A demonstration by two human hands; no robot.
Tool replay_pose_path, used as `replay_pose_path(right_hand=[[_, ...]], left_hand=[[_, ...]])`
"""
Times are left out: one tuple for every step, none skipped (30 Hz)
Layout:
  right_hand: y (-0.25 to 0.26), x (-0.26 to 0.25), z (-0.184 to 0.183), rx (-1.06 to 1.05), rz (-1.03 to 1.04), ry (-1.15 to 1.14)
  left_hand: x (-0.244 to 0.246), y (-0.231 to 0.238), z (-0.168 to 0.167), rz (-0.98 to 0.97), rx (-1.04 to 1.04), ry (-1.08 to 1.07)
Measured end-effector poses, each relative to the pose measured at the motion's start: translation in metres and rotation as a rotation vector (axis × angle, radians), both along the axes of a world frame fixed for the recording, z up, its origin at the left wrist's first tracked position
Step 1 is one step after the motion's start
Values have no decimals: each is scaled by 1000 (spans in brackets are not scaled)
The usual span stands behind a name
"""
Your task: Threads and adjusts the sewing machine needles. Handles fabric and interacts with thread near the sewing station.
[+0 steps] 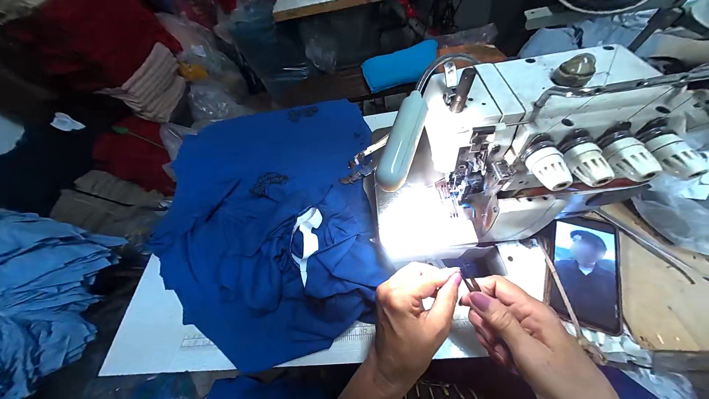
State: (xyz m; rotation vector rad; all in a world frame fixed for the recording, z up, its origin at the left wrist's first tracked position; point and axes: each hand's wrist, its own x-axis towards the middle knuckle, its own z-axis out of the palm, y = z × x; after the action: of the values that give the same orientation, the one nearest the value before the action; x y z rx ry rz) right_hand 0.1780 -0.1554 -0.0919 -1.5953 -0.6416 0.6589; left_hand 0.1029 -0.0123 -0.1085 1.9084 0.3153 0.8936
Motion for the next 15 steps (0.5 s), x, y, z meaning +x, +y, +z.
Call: replay_pose_path(right_hand=[[1,0,-1,-1,-5,6],[2,0,-1,-7,-9,1],[4,0,-2,-18,-14,-23],[5,0,-3,-31,-22,-62],[7,1,-6,-50,-35,-124],[8,1,-9,-65,-50,-197],[9,1,-12,-61,-73,-263],[9,1,-16,-40,-104,-317],[10,2,-18,-7,-128,-348],[10,2,-18,32,-143,-337],[9,2,-18,72,-153,-294],[8,1,-16,96,-166,-248],[6,0,-15,100,-181,-217],[3,0,-15,75,-190,-227],[0,0,-18,36,-202,-278]], left_hand=[[0,0,0,-1,7,-6],[0,-1,0,0,19,-12],[1,-1,-1,2,37,-19],[1,-1,-1,8,64,-21],[0,-1,-1,17,101,-19],[0,-1,-2,29,143,-7],[-1,-1,-2,42,187,8],[-2,-1,-2,50,223,23],[-3,0,-2,59,244,33],[-4,0,-2,65,246,40],[-4,1,-2,69,237,46],[-4,1,-3,72,226,54],[-4,2,-4,76,217,61],[-3,2,-5,79,204,68],[-3,3,-5,80,186,72]])
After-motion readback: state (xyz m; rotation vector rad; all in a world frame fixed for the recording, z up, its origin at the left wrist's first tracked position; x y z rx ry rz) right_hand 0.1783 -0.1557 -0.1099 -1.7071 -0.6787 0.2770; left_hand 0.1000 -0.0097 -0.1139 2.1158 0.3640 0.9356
